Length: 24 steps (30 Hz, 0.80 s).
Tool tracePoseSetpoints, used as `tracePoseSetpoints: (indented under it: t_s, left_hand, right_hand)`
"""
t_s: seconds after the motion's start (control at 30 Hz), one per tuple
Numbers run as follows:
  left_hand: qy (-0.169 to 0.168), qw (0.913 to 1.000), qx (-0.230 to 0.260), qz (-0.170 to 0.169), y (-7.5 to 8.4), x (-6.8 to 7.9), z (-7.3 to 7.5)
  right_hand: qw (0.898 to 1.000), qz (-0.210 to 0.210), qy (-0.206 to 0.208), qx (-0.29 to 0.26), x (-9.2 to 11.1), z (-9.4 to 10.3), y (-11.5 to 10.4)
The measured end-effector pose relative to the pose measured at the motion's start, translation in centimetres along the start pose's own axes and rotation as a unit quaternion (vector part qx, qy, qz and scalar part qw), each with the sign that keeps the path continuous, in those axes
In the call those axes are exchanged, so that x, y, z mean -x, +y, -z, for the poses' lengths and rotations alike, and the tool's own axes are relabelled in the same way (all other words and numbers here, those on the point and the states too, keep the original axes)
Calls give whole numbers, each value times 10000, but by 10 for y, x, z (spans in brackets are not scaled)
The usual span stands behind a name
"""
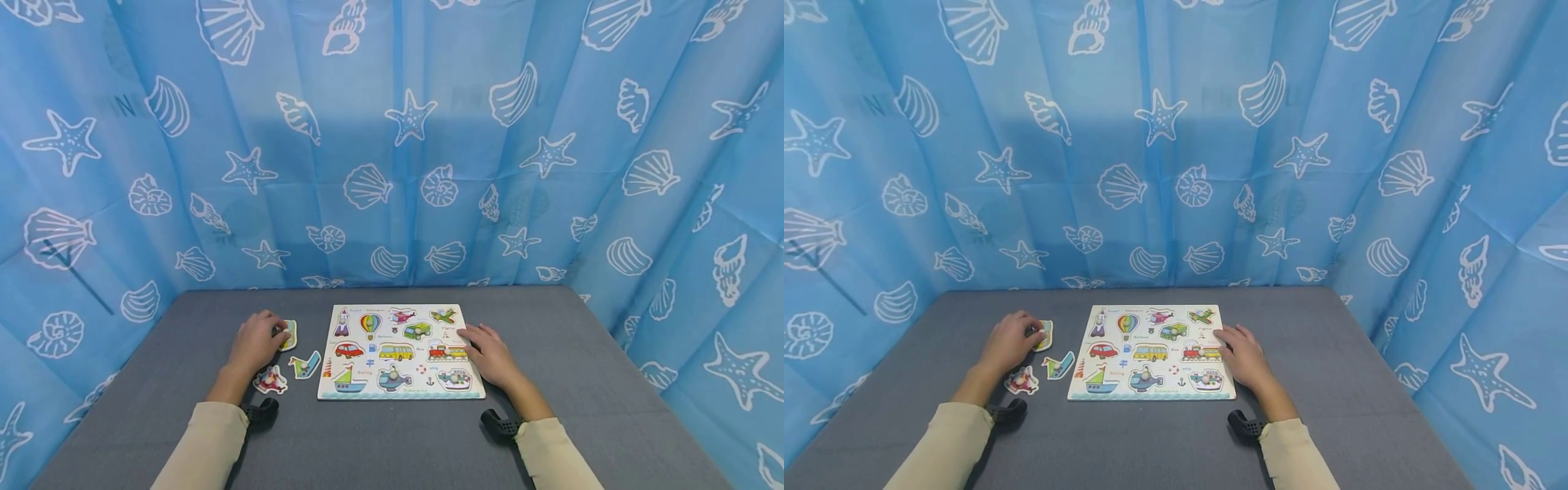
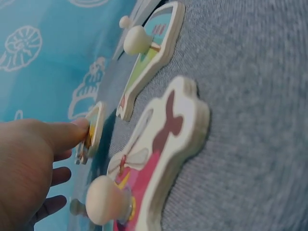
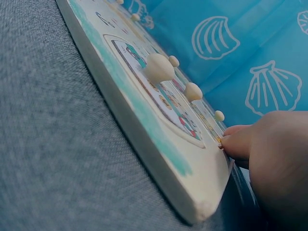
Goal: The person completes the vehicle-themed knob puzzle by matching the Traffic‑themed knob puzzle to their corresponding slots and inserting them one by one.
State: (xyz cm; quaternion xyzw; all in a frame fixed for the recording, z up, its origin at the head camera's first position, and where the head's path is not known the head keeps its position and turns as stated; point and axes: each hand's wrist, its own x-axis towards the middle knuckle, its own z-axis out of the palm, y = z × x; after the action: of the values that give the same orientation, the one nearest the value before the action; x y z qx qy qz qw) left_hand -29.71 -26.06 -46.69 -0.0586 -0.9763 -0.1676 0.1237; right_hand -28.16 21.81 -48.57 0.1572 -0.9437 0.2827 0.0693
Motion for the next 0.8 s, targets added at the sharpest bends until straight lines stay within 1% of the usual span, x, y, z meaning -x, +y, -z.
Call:
tracePoseSetpoints:
  t_s: [0.2, 0.43, 0.6, 0.8]
  left_hand:
    - [280, 9996, -42, -93, 8, 2, 1]
    - [329, 9992, -103, -193, 17, 4, 0]
    - [355, 9988, -30, -322, 24, 6, -2]
    - [418, 9982, 122, -413, 37, 6, -5]
  right_hand:
    - [10000, -3, 13, 13, 0, 0, 0]
    - [10000, -24, 2, 52, 0, 0, 0]
    - [10000, -17, 25, 44, 1, 0, -2]
    - [10000, -7, 53, 27, 2, 2, -4]
